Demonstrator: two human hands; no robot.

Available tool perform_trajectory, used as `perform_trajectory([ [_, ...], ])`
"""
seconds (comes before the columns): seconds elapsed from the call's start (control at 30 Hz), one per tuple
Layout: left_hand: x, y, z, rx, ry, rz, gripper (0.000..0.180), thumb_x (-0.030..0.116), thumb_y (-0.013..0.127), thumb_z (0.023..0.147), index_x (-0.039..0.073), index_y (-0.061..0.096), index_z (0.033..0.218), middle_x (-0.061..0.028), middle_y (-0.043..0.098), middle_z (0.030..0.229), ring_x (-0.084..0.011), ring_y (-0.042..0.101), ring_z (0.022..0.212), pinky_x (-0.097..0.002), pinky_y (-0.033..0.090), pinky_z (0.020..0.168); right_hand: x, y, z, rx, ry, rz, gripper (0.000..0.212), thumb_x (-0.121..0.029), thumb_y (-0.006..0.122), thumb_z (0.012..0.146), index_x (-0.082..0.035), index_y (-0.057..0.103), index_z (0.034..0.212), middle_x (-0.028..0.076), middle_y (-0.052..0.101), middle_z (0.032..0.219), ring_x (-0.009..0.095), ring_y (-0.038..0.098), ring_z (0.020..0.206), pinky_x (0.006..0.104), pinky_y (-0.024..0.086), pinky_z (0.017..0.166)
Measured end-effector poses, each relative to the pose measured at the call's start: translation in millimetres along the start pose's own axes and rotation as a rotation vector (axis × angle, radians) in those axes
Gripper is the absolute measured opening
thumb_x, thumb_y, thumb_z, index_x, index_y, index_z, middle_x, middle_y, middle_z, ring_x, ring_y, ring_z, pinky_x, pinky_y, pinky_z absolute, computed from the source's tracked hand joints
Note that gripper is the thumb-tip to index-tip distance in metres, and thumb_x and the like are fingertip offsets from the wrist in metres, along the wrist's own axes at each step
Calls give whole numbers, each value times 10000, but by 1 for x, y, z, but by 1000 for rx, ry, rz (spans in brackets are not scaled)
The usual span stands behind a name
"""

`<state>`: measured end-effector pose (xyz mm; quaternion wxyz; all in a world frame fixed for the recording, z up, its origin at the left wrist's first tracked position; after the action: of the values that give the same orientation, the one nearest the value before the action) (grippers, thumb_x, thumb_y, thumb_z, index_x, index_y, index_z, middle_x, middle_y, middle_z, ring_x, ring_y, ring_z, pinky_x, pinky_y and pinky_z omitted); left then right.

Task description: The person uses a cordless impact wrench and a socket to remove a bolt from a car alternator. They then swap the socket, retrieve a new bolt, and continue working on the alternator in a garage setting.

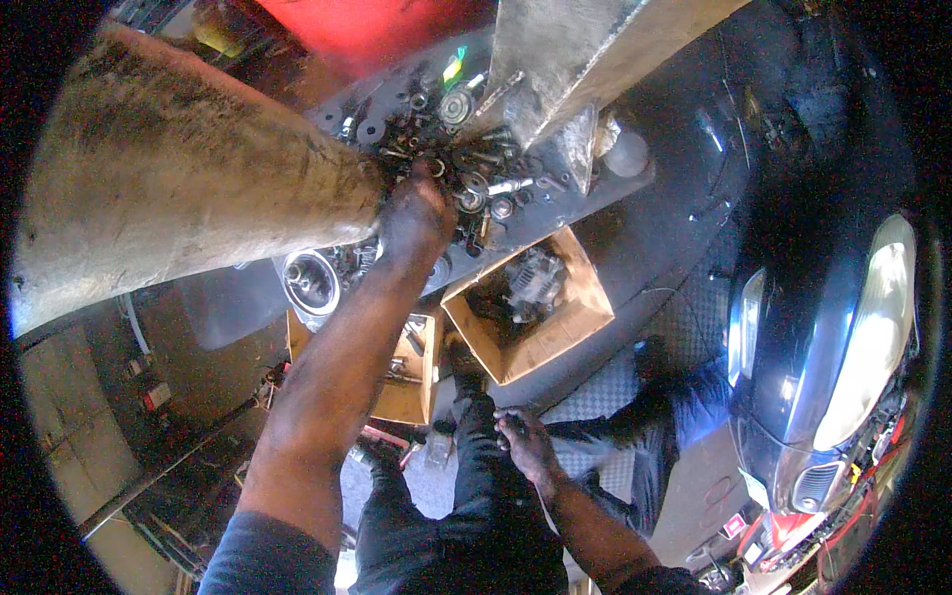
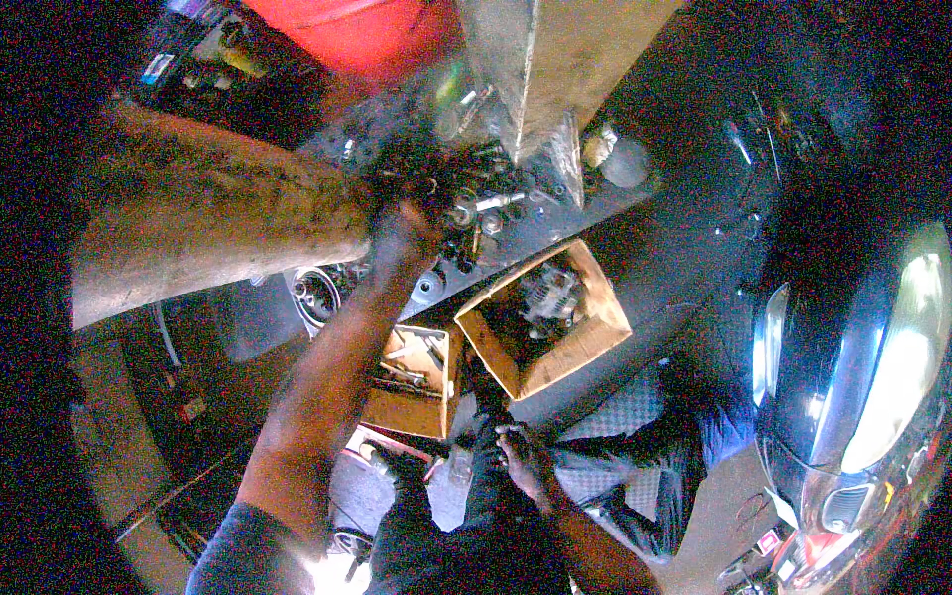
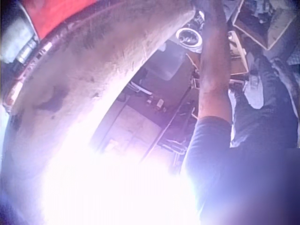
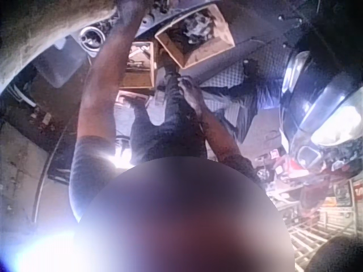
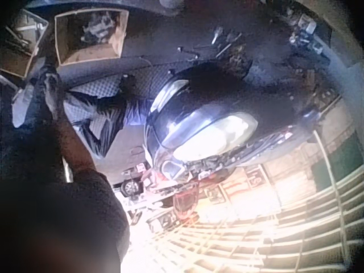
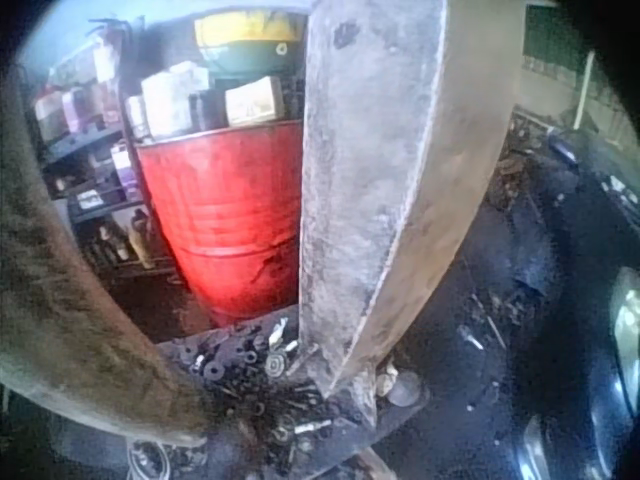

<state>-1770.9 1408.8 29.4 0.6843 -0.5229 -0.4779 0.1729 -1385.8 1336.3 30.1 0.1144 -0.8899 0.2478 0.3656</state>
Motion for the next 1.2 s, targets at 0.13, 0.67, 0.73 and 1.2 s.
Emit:
perform_trajectory([
  [0.13, 5, -5, 7, -143, -92, 94, 305, 178, 447, 926, -15, 548, 1139, -279, 656, 890, -409, 661, 833, -508, 532, 735, 1, -4, 0, 18, 177, 139, 140, -128, 559, 965, -46, 611, 1065, 51, 639, 982, 122, 623, 837, 256, 512, 618],
  [0.67, 15, -57, -69, 92, 37, -385, 223, 130, 511, 961, 7, 497, 1146, -236, 609, 962, -441, 595, 886, -479, 477, 785, -56, -24, 26, 133, 14, -90, 209, -222, 549, 972, -39, 587, 1066, 97, 662, 877, 153, 649, 719, 303, 531, 629],
  [0.73, 11, -54, -62, 32, -81, -362, 190, 125, 513, 958, 1, 520, 1102, -225, 616, 981, -417, 609, 868, -454, 485, 786, -70, -24, 30, 159, 12, -141, 234, -246, 539, 982, -37, 581, 1079, 82, 666, 842, 159, 651, 657, 326, 542, 620],
  [1.2, 7, -48, -121, -453, -584, -1141, 356, 255, 574, 968, -14, 592, 1200, -127, 671, 1051, -160, 629, 808, -281, 519, 714, -163, -17, 123, 121, -336, -177, 242, -135, 573, 951, -42, 554, 1174, 62, 604, 954, 122, 590, 805, 297, 526, 692],
])
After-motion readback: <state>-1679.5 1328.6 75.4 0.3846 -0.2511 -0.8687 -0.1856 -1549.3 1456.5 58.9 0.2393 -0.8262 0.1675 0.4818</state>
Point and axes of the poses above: each hand's wrist, its own z-axis towards the middle knuckle, its own y-axis out of the palm, x = y × z, the point moved 2 cm from there along z, towards the middle knuckle
